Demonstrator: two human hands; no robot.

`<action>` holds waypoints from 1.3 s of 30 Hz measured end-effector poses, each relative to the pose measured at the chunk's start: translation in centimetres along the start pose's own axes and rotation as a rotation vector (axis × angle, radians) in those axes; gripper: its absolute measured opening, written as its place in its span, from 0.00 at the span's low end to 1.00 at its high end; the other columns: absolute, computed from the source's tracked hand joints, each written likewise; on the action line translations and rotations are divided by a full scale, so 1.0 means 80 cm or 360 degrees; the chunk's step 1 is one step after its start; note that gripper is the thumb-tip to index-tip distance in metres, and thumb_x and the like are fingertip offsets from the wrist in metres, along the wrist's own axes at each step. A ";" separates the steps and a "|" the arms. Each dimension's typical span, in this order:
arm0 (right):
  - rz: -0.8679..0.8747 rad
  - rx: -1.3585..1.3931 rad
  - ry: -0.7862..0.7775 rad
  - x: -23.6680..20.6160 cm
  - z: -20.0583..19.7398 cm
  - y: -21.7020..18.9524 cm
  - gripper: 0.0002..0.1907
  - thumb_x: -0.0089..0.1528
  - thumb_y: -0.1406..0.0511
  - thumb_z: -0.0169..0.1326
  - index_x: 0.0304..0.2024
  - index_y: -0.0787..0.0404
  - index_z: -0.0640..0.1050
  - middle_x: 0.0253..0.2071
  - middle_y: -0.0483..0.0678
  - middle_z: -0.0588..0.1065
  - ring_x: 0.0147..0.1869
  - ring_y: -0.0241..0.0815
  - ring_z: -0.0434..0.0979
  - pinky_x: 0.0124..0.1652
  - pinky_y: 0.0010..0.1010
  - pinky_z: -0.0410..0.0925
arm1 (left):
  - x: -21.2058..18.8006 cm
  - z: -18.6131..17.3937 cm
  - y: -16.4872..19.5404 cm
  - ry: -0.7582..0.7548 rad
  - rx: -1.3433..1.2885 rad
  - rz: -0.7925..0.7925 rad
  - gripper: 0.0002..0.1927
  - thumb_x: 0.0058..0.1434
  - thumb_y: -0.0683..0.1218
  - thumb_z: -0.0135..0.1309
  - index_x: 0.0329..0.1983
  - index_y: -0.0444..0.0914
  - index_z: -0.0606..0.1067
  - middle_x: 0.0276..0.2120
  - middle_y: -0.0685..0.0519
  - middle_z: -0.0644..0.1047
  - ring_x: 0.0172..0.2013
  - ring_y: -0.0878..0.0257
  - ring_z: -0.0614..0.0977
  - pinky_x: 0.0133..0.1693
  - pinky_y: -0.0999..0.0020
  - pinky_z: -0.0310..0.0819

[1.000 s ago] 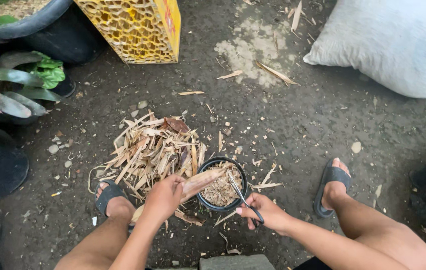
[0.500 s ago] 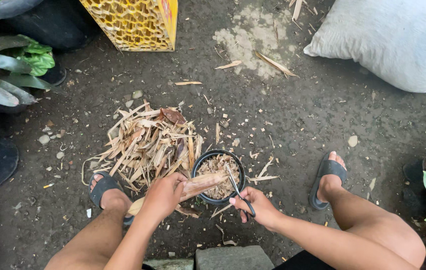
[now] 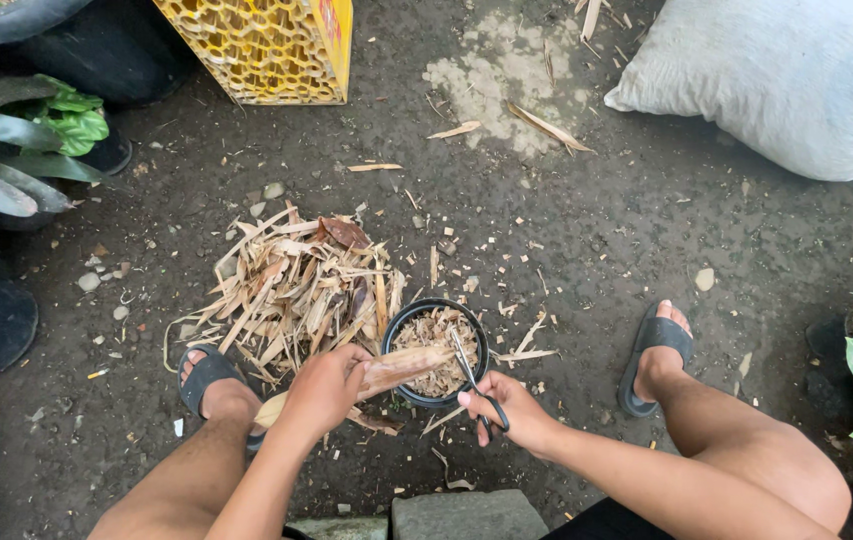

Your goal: The person sits on a low block on the ground and cuts pieces of dried bark with scissors, letting the cut fragments fall into a black bowl placed on the ground. They repeatedly reposition the bark pieces and continue cutting until the bowl fills with small fragments.

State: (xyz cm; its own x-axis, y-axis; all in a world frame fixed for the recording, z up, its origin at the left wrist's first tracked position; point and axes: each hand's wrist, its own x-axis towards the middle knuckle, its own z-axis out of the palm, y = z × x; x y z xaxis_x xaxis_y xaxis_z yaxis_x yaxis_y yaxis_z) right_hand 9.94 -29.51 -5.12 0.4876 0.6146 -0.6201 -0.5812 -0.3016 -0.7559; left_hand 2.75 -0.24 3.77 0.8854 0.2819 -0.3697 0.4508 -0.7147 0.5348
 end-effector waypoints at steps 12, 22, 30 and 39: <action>0.0117 -0.0019 -0.0035 -0.002 0.001 -0.004 0.22 0.61 0.53 0.60 0.38 0.62 0.68 0.29 0.45 0.74 0.22 0.37 0.78 0.24 0.26 0.65 | -0.004 -0.004 0.012 -0.0027 0.0005 -0.0046 0.09 0.63 0.49 0.54 0.43 0.44 0.81 0.32 0.44 0.83 0.40 0.44 0.83 0.47 0.51 0.74; 0.0007 -0.0057 -0.0063 0.002 0.001 -0.001 0.21 0.61 0.55 0.63 0.39 0.63 0.68 0.27 0.47 0.73 0.20 0.36 0.74 0.22 0.27 0.65 | -0.004 0.002 0.006 -0.0008 -0.0108 0.0036 0.10 0.61 0.47 0.55 0.43 0.43 0.81 0.35 0.45 0.83 0.41 0.45 0.84 0.46 0.53 0.76; 0.0143 0.0081 -0.0037 -0.002 0.005 -0.012 0.18 0.62 0.58 0.60 0.37 0.63 0.67 0.27 0.46 0.74 0.19 0.36 0.77 0.21 0.25 0.66 | -0.006 -0.004 0.010 -0.0050 -0.0009 -0.0097 0.11 0.63 0.49 0.55 0.46 0.44 0.81 0.33 0.41 0.82 0.42 0.43 0.81 0.48 0.52 0.73; -0.0034 -0.0027 -0.0017 0.003 0.007 0.000 0.19 0.60 0.60 0.64 0.38 0.63 0.68 0.25 0.46 0.73 0.17 0.36 0.72 0.19 0.27 0.63 | -0.004 0.003 0.003 -0.0045 -0.0097 0.0016 0.11 0.62 0.47 0.55 0.45 0.41 0.80 0.35 0.42 0.83 0.40 0.45 0.84 0.44 0.54 0.75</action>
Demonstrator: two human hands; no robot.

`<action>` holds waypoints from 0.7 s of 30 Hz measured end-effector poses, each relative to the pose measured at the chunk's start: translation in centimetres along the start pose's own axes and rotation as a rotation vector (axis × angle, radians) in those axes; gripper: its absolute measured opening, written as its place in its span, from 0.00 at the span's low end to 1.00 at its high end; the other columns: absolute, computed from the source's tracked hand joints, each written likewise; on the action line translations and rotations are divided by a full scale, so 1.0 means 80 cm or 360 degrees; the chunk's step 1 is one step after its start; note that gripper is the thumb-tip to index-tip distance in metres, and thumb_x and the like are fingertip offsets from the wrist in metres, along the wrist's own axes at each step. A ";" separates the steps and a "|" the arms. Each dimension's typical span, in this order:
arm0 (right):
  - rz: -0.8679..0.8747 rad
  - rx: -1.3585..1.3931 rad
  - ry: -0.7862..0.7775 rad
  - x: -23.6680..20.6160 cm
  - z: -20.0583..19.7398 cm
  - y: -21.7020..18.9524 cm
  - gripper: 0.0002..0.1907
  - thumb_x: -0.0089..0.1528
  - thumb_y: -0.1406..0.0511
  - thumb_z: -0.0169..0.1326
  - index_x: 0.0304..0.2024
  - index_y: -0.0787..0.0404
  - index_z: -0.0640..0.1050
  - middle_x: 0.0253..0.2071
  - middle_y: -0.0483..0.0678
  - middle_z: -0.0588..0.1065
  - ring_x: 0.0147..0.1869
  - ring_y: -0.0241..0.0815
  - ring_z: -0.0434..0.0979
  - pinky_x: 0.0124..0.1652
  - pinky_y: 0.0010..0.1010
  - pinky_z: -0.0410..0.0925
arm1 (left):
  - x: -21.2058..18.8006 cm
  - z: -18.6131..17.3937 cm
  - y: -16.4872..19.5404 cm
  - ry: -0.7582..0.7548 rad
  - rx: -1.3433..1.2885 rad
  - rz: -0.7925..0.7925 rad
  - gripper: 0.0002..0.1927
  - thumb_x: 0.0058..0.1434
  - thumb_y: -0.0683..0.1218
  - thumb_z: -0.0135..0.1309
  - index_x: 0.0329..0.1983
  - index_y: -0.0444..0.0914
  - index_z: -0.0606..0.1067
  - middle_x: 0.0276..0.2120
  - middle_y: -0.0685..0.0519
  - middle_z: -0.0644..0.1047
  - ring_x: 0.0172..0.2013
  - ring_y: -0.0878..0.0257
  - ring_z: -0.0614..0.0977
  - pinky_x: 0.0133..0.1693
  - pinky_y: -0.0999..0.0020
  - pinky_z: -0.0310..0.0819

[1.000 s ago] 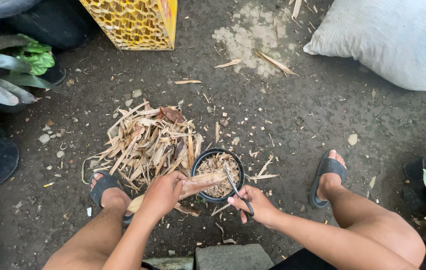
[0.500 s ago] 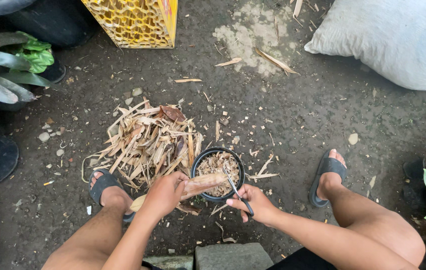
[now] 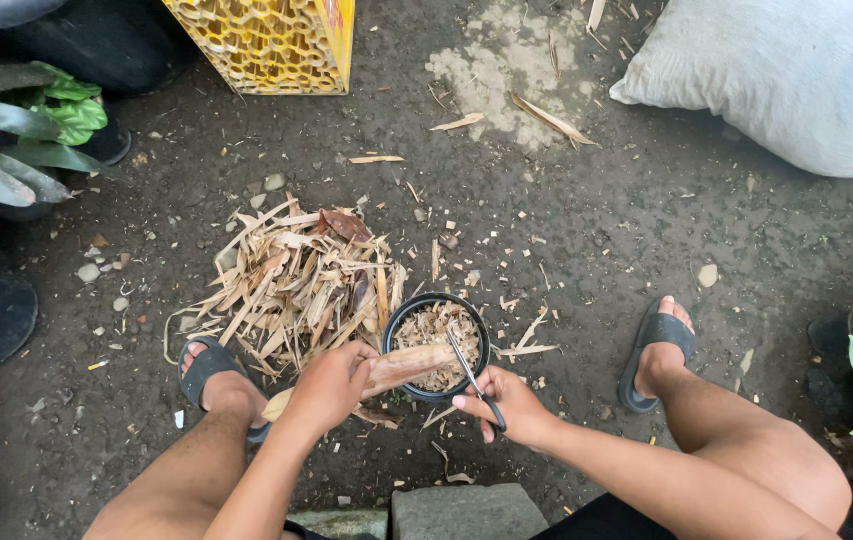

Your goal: The person sits on a low block on the ground and cuts pieces of dried bark with scissors, letting the cut fragments fall into a black bowl placed on the ground. They repeatedly reposition the bark pieces and continue cutting until the bowl fills with small fragments.

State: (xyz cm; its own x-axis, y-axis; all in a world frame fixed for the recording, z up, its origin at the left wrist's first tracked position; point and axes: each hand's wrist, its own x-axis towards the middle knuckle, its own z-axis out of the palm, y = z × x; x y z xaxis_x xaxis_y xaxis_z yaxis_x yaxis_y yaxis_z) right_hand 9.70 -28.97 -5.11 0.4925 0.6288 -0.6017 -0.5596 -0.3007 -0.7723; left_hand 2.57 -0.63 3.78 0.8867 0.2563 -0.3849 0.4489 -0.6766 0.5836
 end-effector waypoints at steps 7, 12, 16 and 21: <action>-0.0003 -0.0036 -0.0053 0.001 0.002 0.008 0.19 0.60 0.60 0.64 0.38 0.64 0.67 0.26 0.46 0.73 0.17 0.36 0.74 0.19 0.27 0.64 | 0.000 0.003 -0.001 0.0020 -0.0080 0.0076 0.10 0.62 0.47 0.54 0.44 0.40 0.79 0.36 0.43 0.84 0.40 0.46 0.85 0.45 0.55 0.76; 0.0015 0.0031 -0.0033 0.000 -0.001 0.008 0.19 0.61 0.60 0.63 0.38 0.64 0.68 0.26 0.47 0.73 0.18 0.36 0.74 0.20 0.27 0.65 | 0.000 0.001 -0.002 -0.0008 -0.0041 -0.0058 0.11 0.63 0.48 0.54 0.45 0.41 0.80 0.36 0.42 0.83 0.40 0.45 0.84 0.44 0.54 0.76; 0.0004 0.0010 -0.0100 -0.001 -0.001 0.008 0.18 0.63 0.59 0.63 0.38 0.64 0.69 0.27 0.47 0.76 0.20 0.35 0.77 0.22 0.23 0.65 | 0.000 0.006 -0.002 0.0025 -0.0059 0.0045 0.10 0.63 0.48 0.54 0.44 0.40 0.80 0.35 0.42 0.83 0.39 0.45 0.84 0.44 0.54 0.76; 0.0026 0.0005 -0.0047 0.001 0.002 0.008 0.19 0.59 0.60 0.64 0.37 0.65 0.69 0.26 0.47 0.74 0.17 0.37 0.72 0.20 0.30 0.65 | 0.000 0.007 -0.002 -0.0008 -0.0039 0.0010 0.11 0.62 0.47 0.54 0.45 0.41 0.79 0.35 0.42 0.83 0.39 0.46 0.84 0.43 0.55 0.76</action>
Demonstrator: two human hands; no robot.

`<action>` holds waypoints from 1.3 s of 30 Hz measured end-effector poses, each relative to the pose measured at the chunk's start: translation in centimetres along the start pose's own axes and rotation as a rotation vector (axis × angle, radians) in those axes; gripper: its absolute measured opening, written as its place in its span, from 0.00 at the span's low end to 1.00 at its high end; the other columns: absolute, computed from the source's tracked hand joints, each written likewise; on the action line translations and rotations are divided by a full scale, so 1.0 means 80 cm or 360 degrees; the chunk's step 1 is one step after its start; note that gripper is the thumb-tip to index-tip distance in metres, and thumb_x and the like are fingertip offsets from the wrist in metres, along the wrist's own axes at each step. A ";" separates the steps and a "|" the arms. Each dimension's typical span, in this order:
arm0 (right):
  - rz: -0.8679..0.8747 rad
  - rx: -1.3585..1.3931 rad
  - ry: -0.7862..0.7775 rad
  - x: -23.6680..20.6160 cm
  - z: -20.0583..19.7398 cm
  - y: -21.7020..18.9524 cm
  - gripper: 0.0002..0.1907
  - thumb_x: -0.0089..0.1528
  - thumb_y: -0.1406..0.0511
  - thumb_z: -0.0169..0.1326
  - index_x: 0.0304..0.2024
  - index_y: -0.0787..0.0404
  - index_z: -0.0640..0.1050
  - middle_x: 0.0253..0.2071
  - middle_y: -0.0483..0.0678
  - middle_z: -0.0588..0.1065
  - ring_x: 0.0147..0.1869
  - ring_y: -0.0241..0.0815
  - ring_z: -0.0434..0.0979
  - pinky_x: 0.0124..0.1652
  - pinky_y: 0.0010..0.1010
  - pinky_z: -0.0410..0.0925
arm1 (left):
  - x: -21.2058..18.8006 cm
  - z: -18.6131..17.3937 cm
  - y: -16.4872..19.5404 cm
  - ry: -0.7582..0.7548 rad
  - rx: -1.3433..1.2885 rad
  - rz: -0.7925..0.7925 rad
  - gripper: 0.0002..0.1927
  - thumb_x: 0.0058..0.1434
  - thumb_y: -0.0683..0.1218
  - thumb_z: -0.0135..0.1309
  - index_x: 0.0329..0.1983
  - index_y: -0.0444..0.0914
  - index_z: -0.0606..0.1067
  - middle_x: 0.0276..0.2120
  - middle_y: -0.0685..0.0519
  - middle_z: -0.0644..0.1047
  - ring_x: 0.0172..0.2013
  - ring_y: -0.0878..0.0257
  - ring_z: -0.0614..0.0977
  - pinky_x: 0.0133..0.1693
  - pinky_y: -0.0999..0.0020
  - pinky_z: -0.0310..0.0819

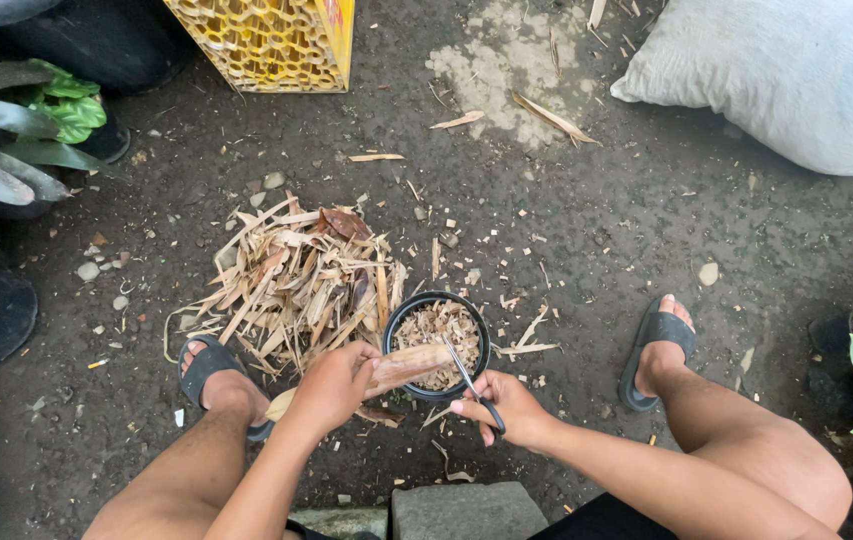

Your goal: The person sits on a low block on the ground and cuts pieces of dried bark with scissors, letting the cut fragments fall into a black bowl placed on the ground. They repeatedly reposition the bark pieces and continue cutting until the bowl fills with small fragments.

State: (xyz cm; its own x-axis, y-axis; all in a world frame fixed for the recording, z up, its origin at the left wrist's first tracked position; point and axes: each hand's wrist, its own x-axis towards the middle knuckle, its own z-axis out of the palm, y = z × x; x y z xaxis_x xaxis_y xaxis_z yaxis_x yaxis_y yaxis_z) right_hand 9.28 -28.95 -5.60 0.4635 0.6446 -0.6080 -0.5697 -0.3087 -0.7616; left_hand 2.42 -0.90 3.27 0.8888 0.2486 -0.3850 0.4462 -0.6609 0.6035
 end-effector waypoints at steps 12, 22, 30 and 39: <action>0.0012 -0.0017 -0.0060 0.000 -0.003 0.003 0.19 0.61 0.59 0.64 0.38 0.64 0.68 0.27 0.47 0.74 0.18 0.37 0.74 0.21 0.27 0.65 | -0.001 -0.002 0.007 -0.0006 0.0012 -0.0062 0.11 0.62 0.48 0.54 0.46 0.42 0.79 0.35 0.42 0.83 0.39 0.46 0.84 0.42 0.54 0.75; 0.0035 -0.0081 -0.0037 -0.002 0.002 -0.001 0.20 0.61 0.58 0.63 0.38 0.63 0.68 0.27 0.47 0.73 0.18 0.38 0.72 0.22 0.32 0.65 | -0.001 0.004 0.008 -0.0050 -0.0037 -0.0034 0.11 0.63 0.47 0.54 0.46 0.41 0.79 0.35 0.42 0.83 0.39 0.45 0.84 0.42 0.55 0.76; -0.0005 -0.0074 -0.0119 -0.005 0.003 -0.006 0.19 0.63 0.58 0.62 0.40 0.63 0.67 0.28 0.47 0.74 0.20 0.35 0.75 0.23 0.26 0.64 | -0.001 0.008 0.011 -0.0021 -0.0043 -0.0008 0.11 0.64 0.49 0.54 0.45 0.41 0.79 0.35 0.42 0.83 0.39 0.44 0.83 0.42 0.54 0.76; -0.0020 0.0078 -0.0148 -0.004 0.002 0.001 0.17 0.64 0.57 0.59 0.40 0.62 0.67 0.31 0.47 0.76 0.24 0.36 0.79 0.28 0.24 0.65 | 0.002 0.006 0.011 0.0076 -0.0231 -0.0196 0.11 0.65 0.50 0.52 0.45 0.42 0.79 0.33 0.46 0.85 0.37 0.54 0.89 0.40 0.58 0.78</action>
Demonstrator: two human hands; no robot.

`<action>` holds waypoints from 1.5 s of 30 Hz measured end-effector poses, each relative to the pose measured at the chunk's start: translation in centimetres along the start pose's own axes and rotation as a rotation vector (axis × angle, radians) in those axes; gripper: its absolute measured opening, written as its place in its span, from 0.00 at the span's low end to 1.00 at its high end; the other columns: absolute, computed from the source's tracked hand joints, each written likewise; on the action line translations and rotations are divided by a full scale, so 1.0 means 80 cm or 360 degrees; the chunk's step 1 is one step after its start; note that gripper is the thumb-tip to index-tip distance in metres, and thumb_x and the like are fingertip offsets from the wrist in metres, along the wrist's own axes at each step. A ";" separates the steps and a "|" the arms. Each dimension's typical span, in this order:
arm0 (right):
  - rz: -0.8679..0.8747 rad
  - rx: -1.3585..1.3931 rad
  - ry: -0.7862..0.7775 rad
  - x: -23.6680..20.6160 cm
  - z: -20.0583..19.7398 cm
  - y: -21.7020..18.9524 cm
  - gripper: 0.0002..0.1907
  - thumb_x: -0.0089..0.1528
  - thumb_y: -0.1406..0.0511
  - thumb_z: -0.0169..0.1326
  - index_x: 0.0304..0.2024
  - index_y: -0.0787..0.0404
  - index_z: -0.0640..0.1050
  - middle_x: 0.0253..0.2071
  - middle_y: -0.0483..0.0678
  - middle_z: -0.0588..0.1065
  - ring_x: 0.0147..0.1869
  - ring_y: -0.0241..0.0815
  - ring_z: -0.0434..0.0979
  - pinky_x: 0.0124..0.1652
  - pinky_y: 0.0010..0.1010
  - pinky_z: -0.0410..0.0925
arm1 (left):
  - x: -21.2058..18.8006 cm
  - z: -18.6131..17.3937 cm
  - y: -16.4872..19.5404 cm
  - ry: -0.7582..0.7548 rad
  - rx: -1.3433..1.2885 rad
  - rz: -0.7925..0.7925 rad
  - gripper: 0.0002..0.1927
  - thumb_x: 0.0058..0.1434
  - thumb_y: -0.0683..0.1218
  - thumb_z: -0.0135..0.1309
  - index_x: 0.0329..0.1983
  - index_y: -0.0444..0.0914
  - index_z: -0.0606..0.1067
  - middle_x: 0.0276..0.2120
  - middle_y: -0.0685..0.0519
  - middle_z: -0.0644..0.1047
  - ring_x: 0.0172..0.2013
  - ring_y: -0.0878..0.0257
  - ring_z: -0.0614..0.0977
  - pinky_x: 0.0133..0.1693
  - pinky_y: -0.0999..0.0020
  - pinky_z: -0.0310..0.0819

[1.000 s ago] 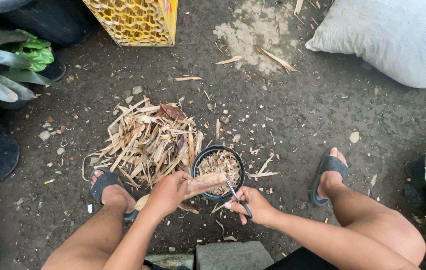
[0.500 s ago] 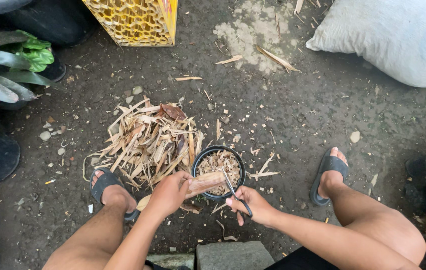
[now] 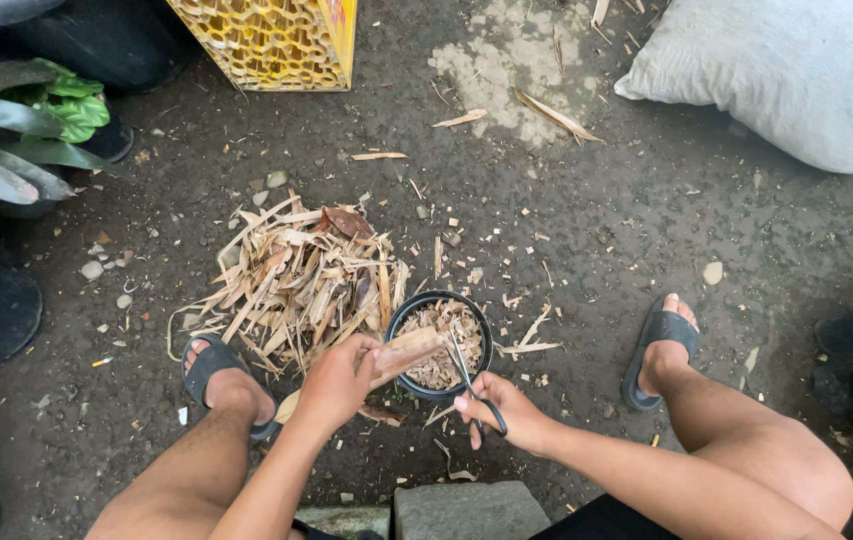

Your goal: The person sits on a low block on the ground and cuts pieces of dried bark with scissors, letting the cut fragments fall into a black bowl placed on the ground. They repeatedly reposition the bark pieces and continue cutting until the bowl fills with small fragments.

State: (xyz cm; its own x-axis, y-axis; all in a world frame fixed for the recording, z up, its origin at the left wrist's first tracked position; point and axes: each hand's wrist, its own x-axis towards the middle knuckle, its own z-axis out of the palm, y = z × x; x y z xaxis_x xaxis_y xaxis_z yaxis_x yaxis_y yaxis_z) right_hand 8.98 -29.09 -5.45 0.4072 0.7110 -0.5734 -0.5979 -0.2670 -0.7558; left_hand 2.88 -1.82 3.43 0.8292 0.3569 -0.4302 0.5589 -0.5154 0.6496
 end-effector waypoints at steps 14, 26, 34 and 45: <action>-0.0129 0.0074 -0.0108 0.002 -0.001 0.005 0.18 0.66 0.61 0.60 0.39 0.63 0.65 0.31 0.47 0.76 0.23 0.37 0.79 0.26 0.24 0.68 | -0.001 0.007 -0.004 -0.0060 0.0127 0.0115 0.11 0.64 0.50 0.53 0.45 0.41 0.79 0.33 0.43 0.83 0.37 0.46 0.84 0.40 0.55 0.75; -0.0138 -0.0027 -0.0139 0.002 -0.003 0.010 0.16 0.68 0.62 0.60 0.42 0.64 0.66 0.30 0.49 0.75 0.25 0.36 0.80 0.26 0.23 0.67 | -0.003 0.007 0.003 -0.0129 -0.0045 0.0020 0.11 0.64 0.49 0.51 0.46 0.41 0.78 0.32 0.45 0.84 0.36 0.53 0.88 0.39 0.59 0.77; -0.0068 -0.0031 -0.0005 0.004 0.004 0.015 0.17 0.62 0.63 0.61 0.38 0.64 0.66 0.30 0.48 0.72 0.18 0.38 0.74 0.20 0.31 0.67 | -0.005 0.005 0.007 -0.0162 0.0150 0.0066 0.11 0.65 0.49 0.53 0.47 0.41 0.78 0.29 0.42 0.82 0.33 0.49 0.84 0.38 0.56 0.74; -0.0036 -0.0024 -0.0027 0.003 0.007 0.017 0.18 0.61 0.63 0.62 0.39 0.63 0.65 0.29 0.49 0.74 0.18 0.38 0.72 0.19 0.29 0.65 | -0.005 0.016 0.001 -0.0127 0.0105 0.0115 0.11 0.65 0.50 0.53 0.45 0.40 0.79 0.31 0.45 0.84 0.37 0.48 0.85 0.41 0.57 0.75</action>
State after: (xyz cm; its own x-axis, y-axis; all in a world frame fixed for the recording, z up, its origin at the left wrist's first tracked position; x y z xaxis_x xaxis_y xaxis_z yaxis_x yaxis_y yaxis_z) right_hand 7.85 -28.90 -6.43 0.4088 0.7279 -0.5505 -0.5780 -0.2603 -0.7734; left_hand 2.61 -2.99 2.81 0.8641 0.2549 -0.4340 0.4947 -0.5886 0.6394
